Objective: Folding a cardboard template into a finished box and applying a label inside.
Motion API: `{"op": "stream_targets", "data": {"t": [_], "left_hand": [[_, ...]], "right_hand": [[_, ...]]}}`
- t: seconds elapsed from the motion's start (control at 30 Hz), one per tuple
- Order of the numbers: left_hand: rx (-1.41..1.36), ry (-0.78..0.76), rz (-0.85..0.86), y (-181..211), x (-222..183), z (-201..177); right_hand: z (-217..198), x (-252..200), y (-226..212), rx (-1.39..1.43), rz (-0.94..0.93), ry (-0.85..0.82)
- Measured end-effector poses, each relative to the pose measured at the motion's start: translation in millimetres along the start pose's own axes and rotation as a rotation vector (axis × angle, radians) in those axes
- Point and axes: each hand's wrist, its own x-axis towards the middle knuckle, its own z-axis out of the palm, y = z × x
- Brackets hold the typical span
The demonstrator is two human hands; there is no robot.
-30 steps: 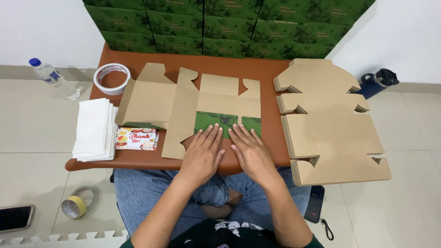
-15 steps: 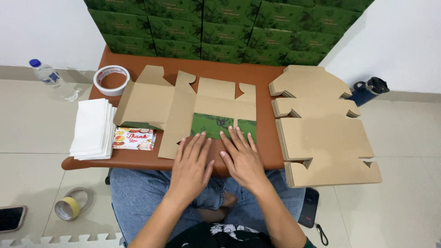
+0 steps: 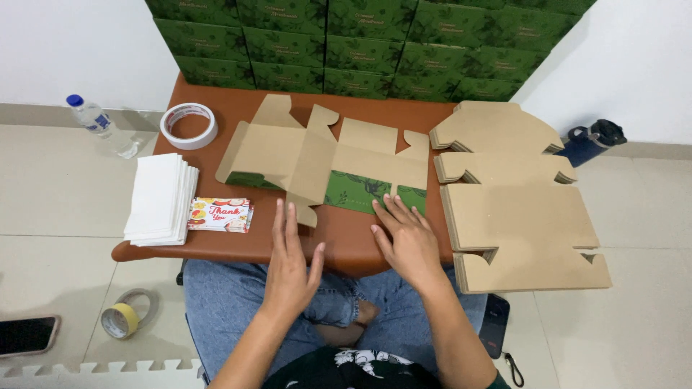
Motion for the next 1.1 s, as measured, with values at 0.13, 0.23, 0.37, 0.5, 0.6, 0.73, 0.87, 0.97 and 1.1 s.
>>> {"op": "stream_targets", "data": {"t": [0.13, 0.23, 0.37, 0.5, 0.6, 0.73, 0.87, 0.97, 1.1], "left_hand": [[-0.157, 0.004, 0.019, 8.7, 18.6, 15.3], [-0.128, 0.015, 0.028, 6.0, 28.1, 27.5], [0.100, -0.145, -0.013, 0.1, 35.6, 34.6], [0.385, -0.277, -0.070, -12.5, 34.4, 52.3], [0.425, -0.237, -0.053, -14.9, 33.7, 57.4], [0.513, -0.213, -0.065, -20.1, 41.1, 58.2], [0.517, -0.282, -0.070, -28.9, 50.8, 54.9], [0.484, -0.307, -0.049, -40.6, 57.1, 50.9], [0.428, -0.366, -0.059, -48.2, 65.6, 39.0]], "right_hand": [[3.8, -2.8, -0.1, -0.018, -0.007, 0.008], [5.5, -4.1, -2.9, -0.032, -0.019, 0.050], [7.1, -4.4, -2.3, -0.033, -0.026, 0.035], [8.5, -4.3, -0.6, -0.038, -0.028, 0.028], [7.8, -4.8, -1.5, -0.007, -0.025, 0.029], [6.4, -4.8, -0.6, 0.003, -0.020, 0.025], [5.3, -5.4, 0.4, 0.041, -0.036, 0.034], [6.3, -6.4, 1.0, 0.032, -0.051, 0.051], [7.4, -12.8, -7.0, -0.034, -0.076, 0.092]]}}
